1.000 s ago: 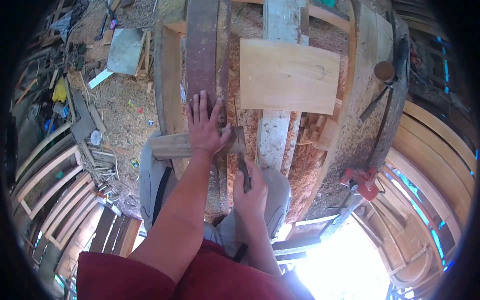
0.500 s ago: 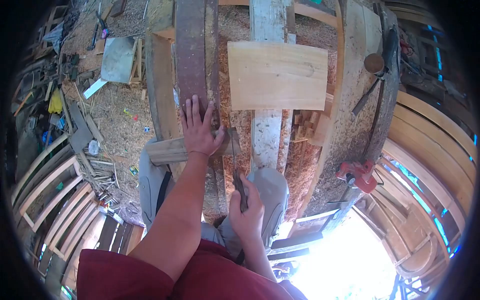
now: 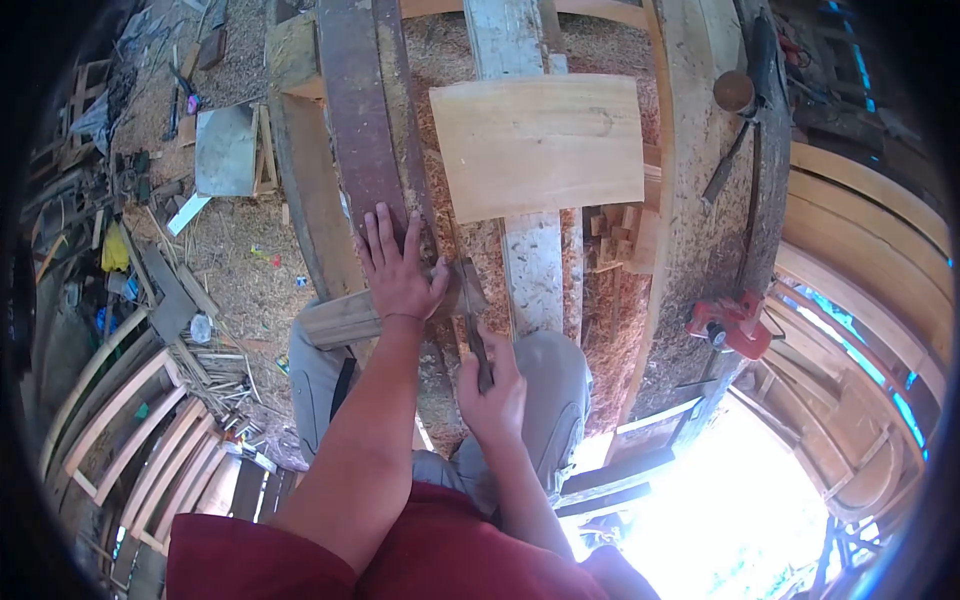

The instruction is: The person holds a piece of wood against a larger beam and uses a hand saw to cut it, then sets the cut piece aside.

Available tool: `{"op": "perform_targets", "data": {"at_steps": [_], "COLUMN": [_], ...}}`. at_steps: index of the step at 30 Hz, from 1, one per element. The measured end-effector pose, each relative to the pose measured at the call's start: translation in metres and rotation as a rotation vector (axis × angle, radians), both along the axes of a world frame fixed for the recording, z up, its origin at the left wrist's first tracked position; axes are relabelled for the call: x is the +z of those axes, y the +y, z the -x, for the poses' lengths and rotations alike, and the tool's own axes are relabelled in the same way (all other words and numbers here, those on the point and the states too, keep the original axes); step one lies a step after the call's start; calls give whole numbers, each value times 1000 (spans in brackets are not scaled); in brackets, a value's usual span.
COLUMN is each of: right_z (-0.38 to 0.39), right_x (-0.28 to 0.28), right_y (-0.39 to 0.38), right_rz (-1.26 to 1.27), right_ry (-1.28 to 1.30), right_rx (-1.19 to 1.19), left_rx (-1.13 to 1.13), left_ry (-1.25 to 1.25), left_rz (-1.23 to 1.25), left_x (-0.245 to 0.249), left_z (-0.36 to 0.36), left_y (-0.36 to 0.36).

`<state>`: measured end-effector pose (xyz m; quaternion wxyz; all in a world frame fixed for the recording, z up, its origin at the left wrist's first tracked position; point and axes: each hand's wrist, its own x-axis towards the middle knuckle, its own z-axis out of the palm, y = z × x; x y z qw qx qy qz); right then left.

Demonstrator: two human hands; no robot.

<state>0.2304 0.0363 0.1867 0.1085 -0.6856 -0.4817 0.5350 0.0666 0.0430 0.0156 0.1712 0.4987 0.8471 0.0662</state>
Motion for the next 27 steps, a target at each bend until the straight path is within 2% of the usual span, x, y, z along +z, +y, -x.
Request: {"op": "perform_targets", "data": {"at_steps": [1,4,7,10,11,17,19,27], "right_z": [5,-8,-21,4,2,-17,-7,-25], "right_x": [-9,23,39,18,5,45,30,43], "right_y": [3,-15,-6,6,-4,0,4,-14], "right_rz": [-56,14,216,111,-19,263,156,150], "right_ry": [3,-3,-55,-71,-24,-50,-27,9], "right_rx": [12,-19,-15,6,-26,-40,-59,-133], "left_rx": [2,-16,-23,-28,-32,-54,-59,-78], "left_ry": [2,10,25,30,38,53,66,72], "left_rz": [5,-9,-17,8,9,1,-12,-12], "left_x": [1,3,0,1,0,3,-1,-4], "left_z": [0,0,0,-3,-2,-3,-3,-2], "left_y": [-1,4,1,-3,-4,1,2,-2]}}
